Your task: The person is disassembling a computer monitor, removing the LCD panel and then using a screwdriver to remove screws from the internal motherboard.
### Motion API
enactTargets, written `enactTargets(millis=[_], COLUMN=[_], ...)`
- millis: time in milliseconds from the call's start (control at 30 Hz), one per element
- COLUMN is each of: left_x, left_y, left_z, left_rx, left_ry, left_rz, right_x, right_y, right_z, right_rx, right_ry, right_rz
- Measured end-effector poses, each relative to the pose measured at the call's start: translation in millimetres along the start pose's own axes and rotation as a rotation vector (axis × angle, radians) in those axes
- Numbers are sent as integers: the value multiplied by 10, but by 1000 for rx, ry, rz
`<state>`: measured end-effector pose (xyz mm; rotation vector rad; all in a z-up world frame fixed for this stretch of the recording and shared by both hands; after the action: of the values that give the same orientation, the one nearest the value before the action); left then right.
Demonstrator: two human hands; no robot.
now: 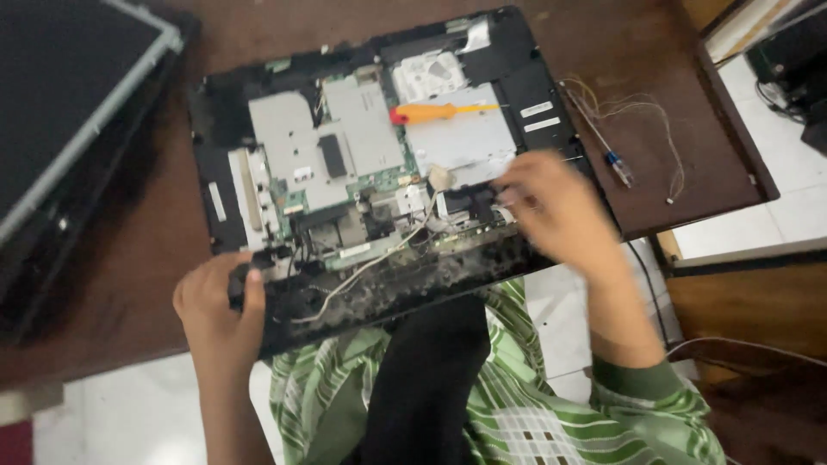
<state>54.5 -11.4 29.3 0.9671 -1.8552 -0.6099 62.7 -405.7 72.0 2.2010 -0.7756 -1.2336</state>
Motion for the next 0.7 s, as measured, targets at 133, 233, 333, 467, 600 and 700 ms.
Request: enactTargets(millis=[133,233,333,467,600,700], left_x=[71,-4,-54,-8,-3,15], left_y=[53,10,-17,-23,-22,-10], left_z=[-23,6,36,1,7,3], left_rx=[32,17,33,2,-11,4], left_ry=[-48,-30,-30,10,18,-8], left_rz=[41,-11,-41,-56,-65,-46], right_x=[477,1625,1515,1218,548,279], right_y=[766,714,694,917,1257,1410], right_z=[179,615,669,720,876,1143], right_rx=[366,93,120,142,337,542], right_ry=[-161,-403,-387,-430,-461,-413], right_rz=[508,839,772,745,350,159])
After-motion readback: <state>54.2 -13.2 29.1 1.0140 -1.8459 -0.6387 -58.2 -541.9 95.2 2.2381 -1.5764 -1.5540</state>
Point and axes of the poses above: each hand's wrist, its own z-axis away from the middle knuckle, its own y-axis out of the back of the hand, x = y × z, the point moved 6 cm from there along -z, towards the middle knuckle, and after that the axes turned 5 degrees about x, right-handed, at the moved point
